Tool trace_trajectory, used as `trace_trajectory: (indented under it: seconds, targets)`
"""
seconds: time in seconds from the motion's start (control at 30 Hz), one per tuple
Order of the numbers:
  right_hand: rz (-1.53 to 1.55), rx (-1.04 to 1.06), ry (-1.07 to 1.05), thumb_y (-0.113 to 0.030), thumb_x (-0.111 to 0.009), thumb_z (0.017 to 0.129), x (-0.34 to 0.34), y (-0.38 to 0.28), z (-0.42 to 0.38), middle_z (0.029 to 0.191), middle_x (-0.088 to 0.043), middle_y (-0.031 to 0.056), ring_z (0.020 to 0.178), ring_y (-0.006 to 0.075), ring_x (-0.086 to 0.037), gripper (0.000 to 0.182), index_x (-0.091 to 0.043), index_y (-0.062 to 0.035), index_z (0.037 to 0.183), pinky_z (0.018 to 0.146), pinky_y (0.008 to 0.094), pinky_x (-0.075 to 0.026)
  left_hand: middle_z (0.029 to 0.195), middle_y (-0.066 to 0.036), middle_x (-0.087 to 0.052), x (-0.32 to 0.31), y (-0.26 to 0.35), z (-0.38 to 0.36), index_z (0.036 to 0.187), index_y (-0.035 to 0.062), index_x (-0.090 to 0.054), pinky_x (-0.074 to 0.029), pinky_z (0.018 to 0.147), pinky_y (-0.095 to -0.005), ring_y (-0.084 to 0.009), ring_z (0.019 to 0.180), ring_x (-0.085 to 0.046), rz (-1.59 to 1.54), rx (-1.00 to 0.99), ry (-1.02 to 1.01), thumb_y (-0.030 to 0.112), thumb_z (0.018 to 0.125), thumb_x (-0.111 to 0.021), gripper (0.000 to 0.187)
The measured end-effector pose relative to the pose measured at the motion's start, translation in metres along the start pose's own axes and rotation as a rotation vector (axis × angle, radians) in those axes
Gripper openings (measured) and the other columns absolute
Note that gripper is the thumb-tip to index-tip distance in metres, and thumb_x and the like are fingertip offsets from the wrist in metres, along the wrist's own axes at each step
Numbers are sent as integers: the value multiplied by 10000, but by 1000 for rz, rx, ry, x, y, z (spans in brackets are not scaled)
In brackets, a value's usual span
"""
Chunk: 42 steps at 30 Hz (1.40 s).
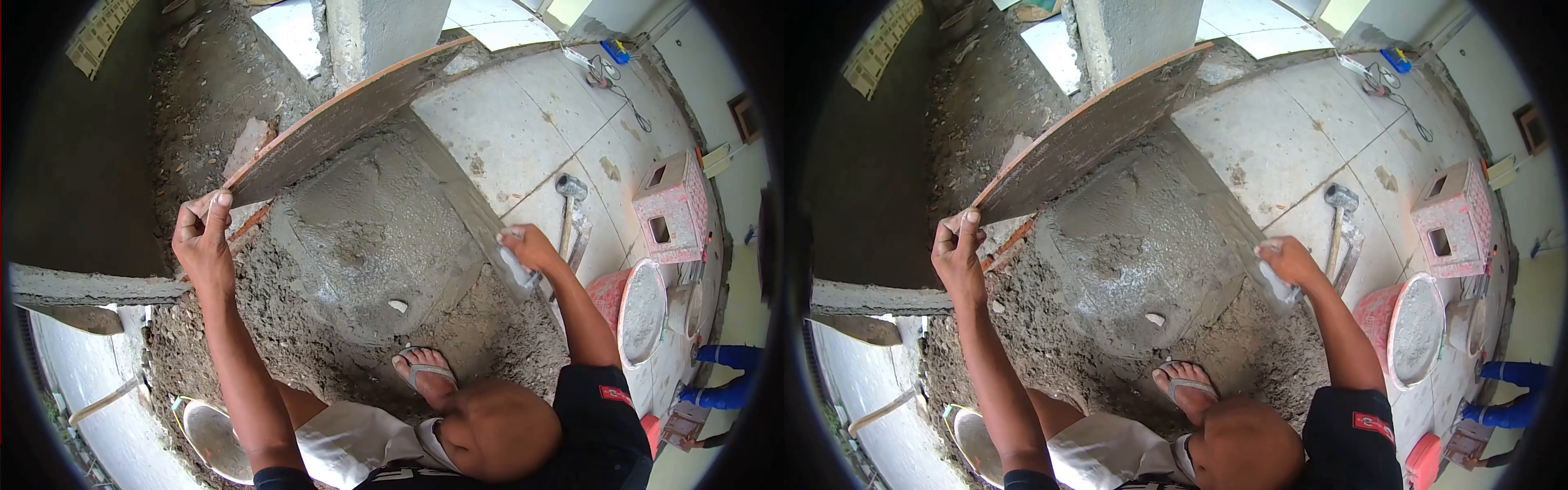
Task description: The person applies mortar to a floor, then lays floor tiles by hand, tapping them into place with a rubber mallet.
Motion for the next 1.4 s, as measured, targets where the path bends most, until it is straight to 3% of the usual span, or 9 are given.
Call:
trace_trajectory:
  seconds: [0.03,0.07,0.23,0.57,0.7,0.8,1.17,1.23,1.4]
  targets:
    - [-67,109,94,-363,-669,982,-7,32,-18,981,-761,223,880,281,-741,446,-722,12,1218,845,381,-554,819,12,-617,0,0,0,989,7,-735,-428,706,-234,-74,745,-509,-12,-5,3,241,932,-805,251]
    - [-27,130,89,-371,-669,977,-13,51,-42,1206,-717,256,1151,343,-692,484,-695,23,1258,1005,387,-508,819,12,-617,-1,0,0,989,7,-735,-428,706,-234,-74,745,-509,-15,-5,3,241,932,-805,251]
    - [-13,176,244,-387,-682,960,-43,97,-92,1176,-723,253,1086,366,-712,505,-692,21,1257,959,399,-530,812,17,-605,-2,1,0,1007,4,-728,-443,718,-236,-76,750,-517,-11,-3,31,258,936,-801,274]
    - [-275,281,483,-408,-612,988,-63,-76,71,1051,-737,245,1012,425,-701,464,-689,-15,1223,881,512,-555,859,13,-629,1,-1,7,975,39,-708,-482,708,-239,-79,749,-537,-31,19,-10,274,936,-806,258]
    - [-308,245,437,-358,-578,996,-71,-135,115,1044,-735,247,1003,437,-699,373,-716,-14,1039,880,513,-557,852,8,-636,2,0,7,962,39,-703,-488,730,-246,-79,755,-546,-8,19,-7,280,944,-795,258]
    - [-307,263,415,-337,-566,999,-68,-144,125,1048,-733,249,1009,443,-697,356,-721,-17,1007,882,515,-559,880,27,-627,1,-4,7,927,78,-687,-509,742,-244,-72,771,-562,17,21,-15,315,972,-764,253]
    - [-304,265,340,-365,-630,976,-74,-124,126,1066,-728,264,1025,444,-696,393,-717,8,1066,898,517,-557,869,23,-613,5,-2,-2,965,54,-699,-511,730,-232,-63,761,-545,44,21,-41,297,967,-769,253]
    - [-284,371,364,-380,-657,962,-84,-121,125,1059,-728,264,1020,441,-699,414,-715,12,1080,890,522,-555,853,23,-616,0,4,0,967,53,-700,-512,734,-241,-65,757,-550,24,16,-21,309,960,-776,267]
    - [-329,562,28,-383,-635,967,-145,-119,33,1002,-741,236,961,431,-712,413,-709,-21,1152,863,535,-558,846,11,-637,-1,-1,3,997,22,-722,-469,707,-238,-78,742,-542,-34,16,-10,268,932,-807,268]
Point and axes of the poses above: each hand's wrist, its own z-axis towards the middle knuckle, its own x-axis out of the back of the hand, y = z × x, the point moved 4 cm from there along z, towards the middle knuckle
